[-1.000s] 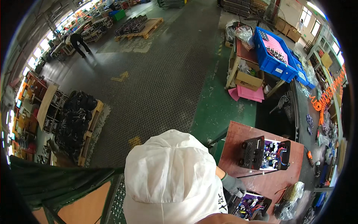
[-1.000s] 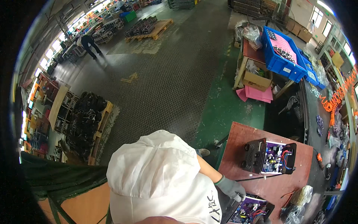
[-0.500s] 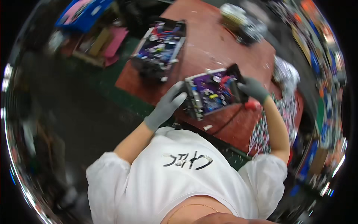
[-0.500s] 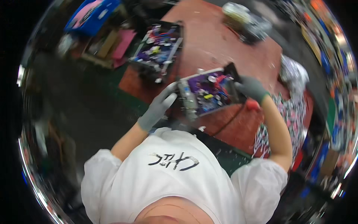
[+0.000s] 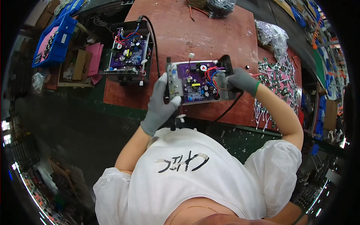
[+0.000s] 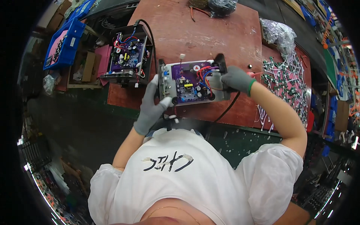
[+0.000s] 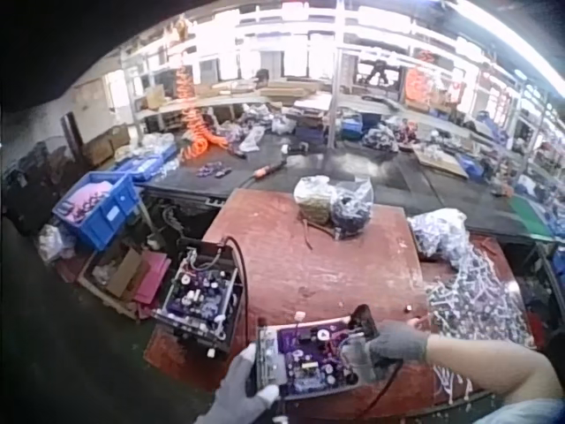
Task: The person assembles electronic devices on a workbench. They open the casing of two black units, connect internal wires, and use a screwdriver to secure components. A coworker performs similar assembly tasks nearby.
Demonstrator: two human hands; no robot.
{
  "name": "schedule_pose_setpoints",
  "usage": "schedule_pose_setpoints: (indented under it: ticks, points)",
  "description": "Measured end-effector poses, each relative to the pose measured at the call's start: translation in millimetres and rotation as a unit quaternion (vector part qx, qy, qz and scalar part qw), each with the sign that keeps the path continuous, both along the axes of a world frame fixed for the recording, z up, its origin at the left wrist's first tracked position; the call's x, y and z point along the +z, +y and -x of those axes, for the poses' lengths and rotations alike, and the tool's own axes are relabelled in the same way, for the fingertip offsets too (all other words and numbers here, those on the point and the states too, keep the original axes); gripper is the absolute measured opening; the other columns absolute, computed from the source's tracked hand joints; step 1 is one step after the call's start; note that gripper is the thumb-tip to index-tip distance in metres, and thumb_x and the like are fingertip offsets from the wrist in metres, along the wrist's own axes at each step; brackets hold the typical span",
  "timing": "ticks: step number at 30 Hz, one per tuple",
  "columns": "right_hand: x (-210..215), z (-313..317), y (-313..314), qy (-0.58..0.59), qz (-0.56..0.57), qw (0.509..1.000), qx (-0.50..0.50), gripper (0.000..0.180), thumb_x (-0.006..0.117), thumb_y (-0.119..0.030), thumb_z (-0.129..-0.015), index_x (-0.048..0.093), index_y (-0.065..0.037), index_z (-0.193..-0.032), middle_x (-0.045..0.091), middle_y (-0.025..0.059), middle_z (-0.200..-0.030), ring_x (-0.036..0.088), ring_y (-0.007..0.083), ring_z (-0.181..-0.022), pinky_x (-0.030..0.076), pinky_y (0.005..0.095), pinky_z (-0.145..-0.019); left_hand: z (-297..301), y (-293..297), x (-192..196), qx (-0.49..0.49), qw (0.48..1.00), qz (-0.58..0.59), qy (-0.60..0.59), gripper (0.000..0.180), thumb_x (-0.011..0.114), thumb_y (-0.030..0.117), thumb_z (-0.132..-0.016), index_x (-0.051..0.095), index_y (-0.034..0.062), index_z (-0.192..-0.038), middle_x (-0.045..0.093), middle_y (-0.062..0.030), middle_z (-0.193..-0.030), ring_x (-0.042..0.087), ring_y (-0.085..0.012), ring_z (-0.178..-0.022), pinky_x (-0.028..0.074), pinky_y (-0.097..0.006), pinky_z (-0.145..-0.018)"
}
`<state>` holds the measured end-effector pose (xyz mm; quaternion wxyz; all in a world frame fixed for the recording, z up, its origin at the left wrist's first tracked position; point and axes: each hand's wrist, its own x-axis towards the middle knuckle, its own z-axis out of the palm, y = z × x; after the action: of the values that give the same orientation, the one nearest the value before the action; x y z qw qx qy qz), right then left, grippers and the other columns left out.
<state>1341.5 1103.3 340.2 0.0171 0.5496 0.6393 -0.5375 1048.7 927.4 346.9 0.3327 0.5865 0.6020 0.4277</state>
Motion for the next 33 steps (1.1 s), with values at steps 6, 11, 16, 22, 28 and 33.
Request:
schedule_pose_setpoints:
  ticks: [6,11,16,22,28,33]
  points:
    - [-1.0,-24.3,-72.7,0.117,0.098,0.972,-0.181,0.027,0.059,-0.024,-0.085,0.065,0.001,-0.078,0.064,0.0082,-0.074,0.053,0.0143,-0.054,0.042,0.0294,-0.050,-0.4,105.0,13.2,-0.125,0.959,0.131,-0.218,0.058,0.063,0.020,-0.092,0.042,-0.0027,-0.141,0.059,-0.0032,-0.117,0.054,-0.0090,-0.103,0.046,-0.024,-0.088]
    - [44.3,-26.2,-101.2,0.121,0.006,0.991,-0.047,0.039,0.052,-0.037,-0.097,0.070,-0.002,-0.092,0.066,0.0042,-0.076,0.057,0.0143,-0.066,0.046,0.0317,-0.064,0.1,191.5,-0.4,-0.230,0.949,0.167,-0.134,0.059,0.064,0.029,-0.092,0.046,0.0016,-0.141,0.064,-0.0026,-0.107,0.058,-0.0077,-0.085,0.048,-0.023,-0.073]
    - [50.2,-56.1,-91.9,-0.105,-0.377,0.919,-0.053,0.035,0.064,-0.025,-0.092,0.061,-0.005,-0.120,0.070,0.0134,-0.098,0.067,0.0233,-0.090,0.049,0.0342,-0.083,1.8,159.5,22.2,-0.170,0.973,0.135,-0.077,0.054,0.068,0.026,-0.089,0.052,0.0021,-0.135,0.067,-0.0061,-0.108,0.063,-0.0131,-0.093,0.051,-0.028,-0.080]
    - [-15.9,-75.4,-67.6,0.247,-0.161,0.947,-0.125,0.048,0.067,-0.011,-0.088,0.050,-0.001,-0.132,0.063,0.0080,-0.114,0.060,0.0129,-0.106,0.047,0.0272,-0.093,10.8,152.0,13.6,-0.210,0.968,0.040,0.130,0.047,0.063,0.009,-0.087,0.053,0.0019,-0.132,0.067,-0.0182,-0.109,0.067,-0.0230,-0.095,0.051,-0.032,-0.083]
    - [-19.9,-36.7,-92.9,0.184,-0.284,0.938,-0.071,0.028,0.066,-0.011,-0.089,0.061,-0.002,-0.114,0.069,0.0114,-0.097,0.066,0.0154,-0.090,0.051,0.0298,-0.080,26.3,182.7,2.5,-0.186,0.938,-0.123,0.266,0.042,0.062,0.007,-0.085,0.058,0.0052,-0.127,0.067,-0.0176,-0.106,0.068,-0.0286,-0.093,0.053,-0.035,-0.079]
    - [-16.8,11.0,-118.6,0.263,-0.206,0.942,-0.031,0.028,0.064,-0.013,-0.091,0.062,-0.002,-0.116,0.070,0.0084,-0.095,0.066,0.0143,-0.089,0.051,0.0298,-0.080,32.1,206.0,10.1,-0.178,0.957,-0.091,0.209,0.037,0.062,0.001,-0.083,0.063,0.0049,-0.119,0.067,-0.0149,-0.105,0.066,-0.0318,-0.092,0.053,-0.037,-0.082]
